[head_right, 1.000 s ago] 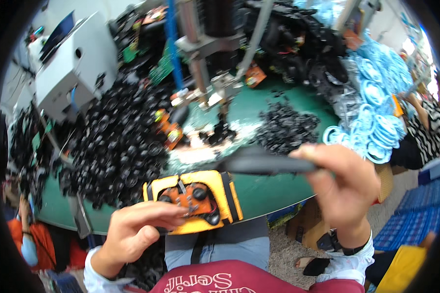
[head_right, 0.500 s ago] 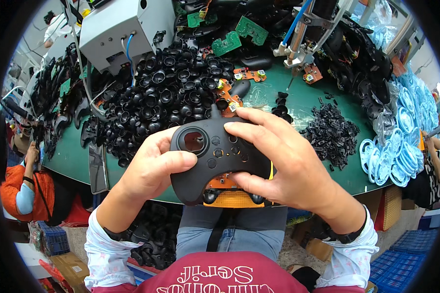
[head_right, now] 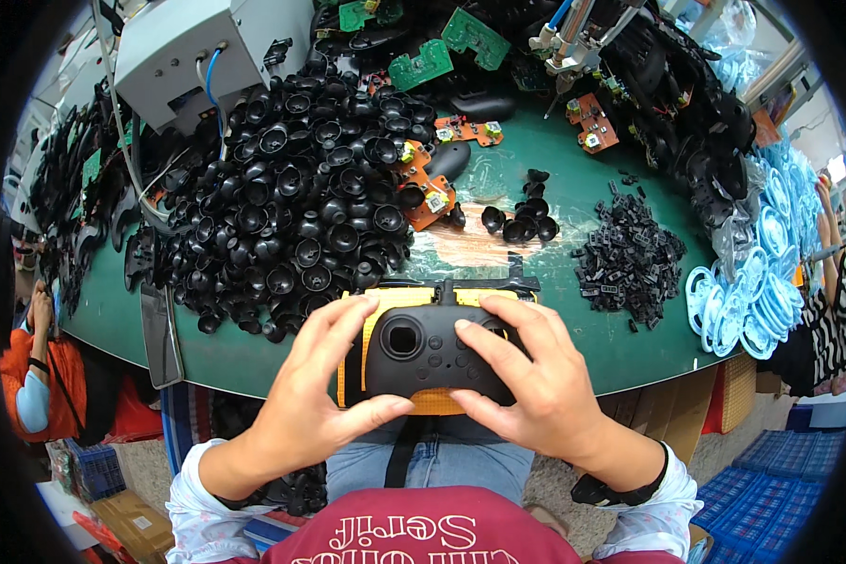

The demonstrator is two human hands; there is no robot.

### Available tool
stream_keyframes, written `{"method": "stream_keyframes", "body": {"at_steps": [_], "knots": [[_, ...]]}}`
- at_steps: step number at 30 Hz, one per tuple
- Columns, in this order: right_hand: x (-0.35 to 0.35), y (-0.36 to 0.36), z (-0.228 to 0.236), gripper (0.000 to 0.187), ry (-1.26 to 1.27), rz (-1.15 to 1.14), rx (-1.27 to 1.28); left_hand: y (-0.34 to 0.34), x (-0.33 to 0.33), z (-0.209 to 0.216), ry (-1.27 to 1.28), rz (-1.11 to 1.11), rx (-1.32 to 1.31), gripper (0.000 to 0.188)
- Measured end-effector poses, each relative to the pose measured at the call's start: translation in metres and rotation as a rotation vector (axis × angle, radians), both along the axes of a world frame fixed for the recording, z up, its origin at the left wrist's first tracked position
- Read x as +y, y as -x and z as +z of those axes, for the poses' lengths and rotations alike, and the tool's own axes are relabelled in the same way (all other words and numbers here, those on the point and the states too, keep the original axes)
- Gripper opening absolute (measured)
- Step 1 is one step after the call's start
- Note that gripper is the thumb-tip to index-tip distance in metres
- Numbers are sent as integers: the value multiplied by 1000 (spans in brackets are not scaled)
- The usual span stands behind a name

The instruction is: Assembling the internal components and external shell of a game controller at a manufacturing workbench.

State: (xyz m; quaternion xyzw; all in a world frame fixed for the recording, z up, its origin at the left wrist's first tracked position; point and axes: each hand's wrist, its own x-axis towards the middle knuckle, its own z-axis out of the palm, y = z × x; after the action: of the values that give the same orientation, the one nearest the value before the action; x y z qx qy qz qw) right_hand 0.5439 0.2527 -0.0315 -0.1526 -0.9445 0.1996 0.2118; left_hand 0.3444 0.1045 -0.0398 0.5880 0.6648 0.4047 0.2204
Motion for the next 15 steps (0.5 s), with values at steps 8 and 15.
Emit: {"method": "stream_keyframes", "body": {"at_steps": [8, 15], "knots": [[2, 4, -16, 65, 126, -6, -61, -9, 10, -14, 105, 20, 8, 67], [11, -4, -17, 57, 288, 43, -77, -11, 16, -9, 136, 23, -13, 69]]}}
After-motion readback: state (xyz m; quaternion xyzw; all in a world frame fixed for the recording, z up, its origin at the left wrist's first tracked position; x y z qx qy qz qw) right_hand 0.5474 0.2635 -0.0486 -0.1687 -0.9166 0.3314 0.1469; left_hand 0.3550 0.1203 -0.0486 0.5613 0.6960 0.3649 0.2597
